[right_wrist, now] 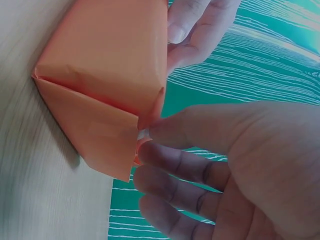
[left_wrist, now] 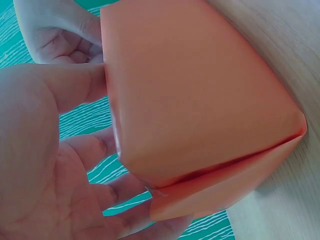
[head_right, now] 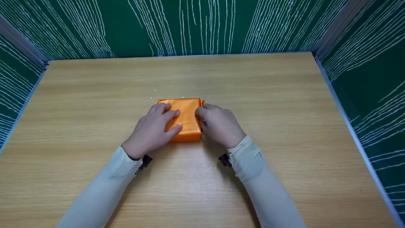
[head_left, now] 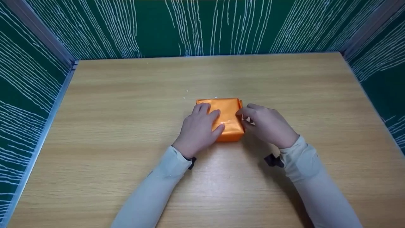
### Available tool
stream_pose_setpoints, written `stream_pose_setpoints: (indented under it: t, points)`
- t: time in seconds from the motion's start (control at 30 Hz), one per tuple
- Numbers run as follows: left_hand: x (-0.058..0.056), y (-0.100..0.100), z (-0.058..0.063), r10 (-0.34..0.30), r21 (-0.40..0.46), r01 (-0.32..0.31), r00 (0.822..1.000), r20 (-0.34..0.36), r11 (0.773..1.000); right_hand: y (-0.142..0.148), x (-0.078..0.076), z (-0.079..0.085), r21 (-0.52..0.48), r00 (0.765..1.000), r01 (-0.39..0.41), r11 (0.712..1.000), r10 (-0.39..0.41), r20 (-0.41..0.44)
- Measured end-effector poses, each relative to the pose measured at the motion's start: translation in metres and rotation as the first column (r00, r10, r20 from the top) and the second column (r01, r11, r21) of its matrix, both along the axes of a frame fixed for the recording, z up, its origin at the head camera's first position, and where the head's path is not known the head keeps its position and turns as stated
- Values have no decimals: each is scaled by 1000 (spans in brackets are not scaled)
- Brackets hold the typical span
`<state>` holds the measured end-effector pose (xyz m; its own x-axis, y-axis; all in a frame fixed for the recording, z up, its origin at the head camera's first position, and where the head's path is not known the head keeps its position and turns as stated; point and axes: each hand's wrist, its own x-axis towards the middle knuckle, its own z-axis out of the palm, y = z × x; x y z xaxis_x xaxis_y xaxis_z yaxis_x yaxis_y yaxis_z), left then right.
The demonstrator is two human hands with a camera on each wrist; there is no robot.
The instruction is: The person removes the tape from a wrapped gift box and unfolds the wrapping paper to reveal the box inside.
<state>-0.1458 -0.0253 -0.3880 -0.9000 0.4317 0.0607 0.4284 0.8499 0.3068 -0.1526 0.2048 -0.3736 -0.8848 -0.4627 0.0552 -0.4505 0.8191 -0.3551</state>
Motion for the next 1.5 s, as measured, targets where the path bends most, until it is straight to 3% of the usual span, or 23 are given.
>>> stream_pose_setpoints:
  t: [0.23,1.0,1.23,1.5]
  points:
    - [1,0,-2,-4,4,4,999,-43,1000,-1,0,-1,-7,1000,9,1000,-9,9]
    - [1,2,0,-2,-21,1,1000,-19,1000,-11,-2,-17,-98,989,124,987,-131,-73]
    - [2,1,-1,-4,13,5,998,-59,1000,-12,-2,-16,-119,988,135,984,-143,-65]
    - [2,2,-1,2,1,-2,1000,-22,1000,-12,-3,-14,-128,989,137,982,-143,-34]
